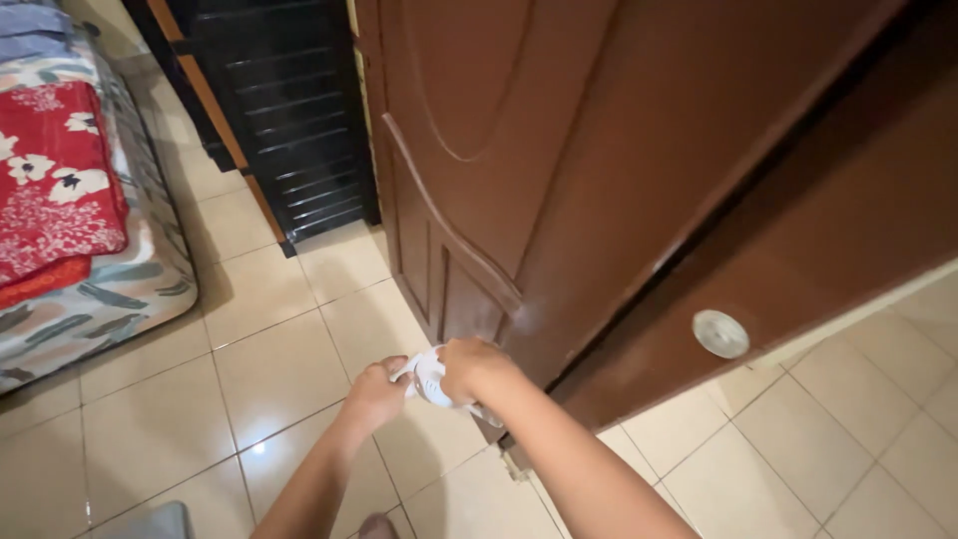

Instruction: The person assembles a handheld vacuum cleaner by connecting its nozzle and body parts together by hand.

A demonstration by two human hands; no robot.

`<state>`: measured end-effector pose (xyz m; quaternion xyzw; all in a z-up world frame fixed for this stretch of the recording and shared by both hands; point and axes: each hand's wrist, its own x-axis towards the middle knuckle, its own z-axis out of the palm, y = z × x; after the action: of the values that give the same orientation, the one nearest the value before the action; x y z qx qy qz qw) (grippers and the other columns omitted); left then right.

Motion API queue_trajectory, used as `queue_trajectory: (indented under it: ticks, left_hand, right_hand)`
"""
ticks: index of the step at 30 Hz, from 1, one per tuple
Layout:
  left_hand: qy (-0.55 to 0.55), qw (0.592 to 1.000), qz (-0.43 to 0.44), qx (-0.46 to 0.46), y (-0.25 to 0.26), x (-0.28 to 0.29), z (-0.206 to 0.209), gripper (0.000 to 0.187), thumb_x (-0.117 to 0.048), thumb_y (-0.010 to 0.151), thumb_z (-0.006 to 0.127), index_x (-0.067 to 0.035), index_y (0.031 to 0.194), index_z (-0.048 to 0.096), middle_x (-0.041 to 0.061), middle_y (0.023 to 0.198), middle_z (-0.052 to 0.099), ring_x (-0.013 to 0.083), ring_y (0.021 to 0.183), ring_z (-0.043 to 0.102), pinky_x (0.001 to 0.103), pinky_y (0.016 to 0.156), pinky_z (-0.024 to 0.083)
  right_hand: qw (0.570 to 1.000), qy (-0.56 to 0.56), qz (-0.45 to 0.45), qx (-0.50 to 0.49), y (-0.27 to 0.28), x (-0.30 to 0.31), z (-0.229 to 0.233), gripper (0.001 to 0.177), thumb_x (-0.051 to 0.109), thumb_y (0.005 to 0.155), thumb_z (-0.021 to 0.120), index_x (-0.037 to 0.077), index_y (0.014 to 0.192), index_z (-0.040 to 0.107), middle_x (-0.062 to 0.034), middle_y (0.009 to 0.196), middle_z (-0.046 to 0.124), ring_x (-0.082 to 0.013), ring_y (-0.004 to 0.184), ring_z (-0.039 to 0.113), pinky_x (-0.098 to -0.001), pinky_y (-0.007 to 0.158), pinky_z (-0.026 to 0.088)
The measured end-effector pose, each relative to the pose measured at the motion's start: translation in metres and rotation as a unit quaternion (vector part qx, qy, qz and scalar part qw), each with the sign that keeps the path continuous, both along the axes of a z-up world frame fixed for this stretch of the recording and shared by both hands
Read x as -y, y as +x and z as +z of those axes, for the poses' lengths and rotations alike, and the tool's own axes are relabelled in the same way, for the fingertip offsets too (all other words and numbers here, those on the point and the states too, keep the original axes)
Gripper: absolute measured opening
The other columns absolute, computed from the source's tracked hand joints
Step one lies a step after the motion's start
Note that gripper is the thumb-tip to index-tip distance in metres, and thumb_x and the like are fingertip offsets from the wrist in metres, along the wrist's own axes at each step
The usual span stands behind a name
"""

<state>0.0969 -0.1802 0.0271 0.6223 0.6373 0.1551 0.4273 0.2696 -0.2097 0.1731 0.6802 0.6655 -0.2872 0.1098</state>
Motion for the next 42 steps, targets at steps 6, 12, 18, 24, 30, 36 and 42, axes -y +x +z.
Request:
queue_trajectory:
  ticks: [6, 12, 18, 24, 30, 36, 42]
  left_hand:
    - [-0.065, 0.997, 0.025, 0.038, 0.016, 0.029, 0.029, 0.046, -0.03, 0.097, 0.06, -0.011, 0.139, 0.061, 0.024, 0.103, 0.079, 0.0326, 0.098, 0.078, 0.038, 0.09, 0.057]
    - [-0.041, 0.998, 0.028, 0.034, 0.002, 0.038, 0.007, 0.046, -0.03, 0.096, 0.061, -0.014, 0.139, 0.063, 0.022, 0.106, 0.077, 0.0318, 0.095, 0.076, 0.038, 0.089, 0.055]
    - [0.042, 0.996, 0.025, 0.073, -0.047, 0.035, -0.009, 0.044, -0.028, 0.093, 0.065, -0.008, 0.133, 0.065, 0.02, 0.119, 0.073, 0.0317, 0.104, 0.073, 0.037, 0.093, 0.055]
    - [0.03, 0.996, 0.077, 0.034, -0.096, 0.027, -0.001, 0.04, -0.026, 0.096, 0.058, -0.009, 0.131, 0.069, 0.021, 0.117, 0.075, 0.0337, 0.109, 0.072, 0.037, 0.096, 0.053]
    - [0.047, 0.991, 0.114, 0.048, -0.134, 0.021, -0.017, 0.038, -0.027, 0.098, 0.056, -0.007, 0.126, 0.071, 0.023, 0.106, 0.077, 0.0338, 0.101, 0.075, 0.038, 0.09, 0.057]
    - [0.011, 0.993, 0.107, 0.051, -0.149, 0.041, -0.034, 0.039, -0.023, 0.092, 0.058, -0.008, 0.126, 0.071, 0.021, 0.099, 0.078, 0.033, 0.091, 0.077, 0.039, 0.083, 0.058]
    - [-0.009, 0.992, 0.121, 0.041, -0.121, 0.083, -0.035, 0.046, -0.032, 0.094, 0.066, -0.006, 0.131, 0.065, 0.02, 0.106, 0.075, 0.0303, 0.096, 0.073, 0.037, 0.088, 0.054]
  right_hand:
    - [0.999, -0.014, -0.035, -0.004, -0.007, 0.04, 0.039, 0.048, 0.032, 0.086, 0.068, 0.022, 0.133, 0.066, -0.0114, 0.126, 0.07, -0.0341, 0.117, 0.066, -0.0444, 0.098, 0.055]
    - [0.996, 0.067, -0.028, -0.06, -0.015, 0.025, -0.019, 0.065, 0.029, 0.084, 0.069, 0.017, 0.145, 0.053, -0.0194, 0.13, 0.064, -0.0381, 0.12, 0.062, -0.0433, 0.099, 0.053]
    - [0.993, 0.018, -0.072, -0.091, -0.054, 0.026, -0.05, 0.067, 0.034, 0.086, 0.067, 0.018, 0.149, 0.048, -0.0192, 0.129, 0.066, -0.0376, 0.12, 0.063, -0.0445, 0.099, 0.053]
    - [0.994, -0.021, 0.041, -0.1, -0.096, 0.025, 0.011, 0.07, 0.03, 0.08, 0.068, 0.015, 0.147, 0.053, -0.0167, 0.128, 0.068, -0.0311, 0.117, 0.068, -0.0396, 0.1, 0.054]
    - [0.991, -0.023, 0.037, -0.124, -0.141, 0.019, 0.007, 0.071, 0.026, 0.082, 0.065, 0.018, 0.15, 0.049, -0.0151, 0.133, 0.065, -0.0307, 0.122, 0.065, -0.04, 0.101, 0.053]
    - [0.992, -0.016, 0.002, -0.125, -0.152, 0.022, -0.044, 0.071, 0.036, 0.089, 0.066, 0.018, 0.154, 0.045, -0.0184, 0.13, 0.066, -0.0334, 0.118, 0.067, -0.0402, 0.099, 0.055]
    - [0.998, -0.005, 0.023, -0.053, -0.112, 0.051, -0.052, 0.077, 0.028, 0.082, 0.074, 0.025, 0.153, 0.044, -0.015, 0.129, 0.067, -0.0313, 0.119, 0.067, -0.0387, 0.101, 0.054]
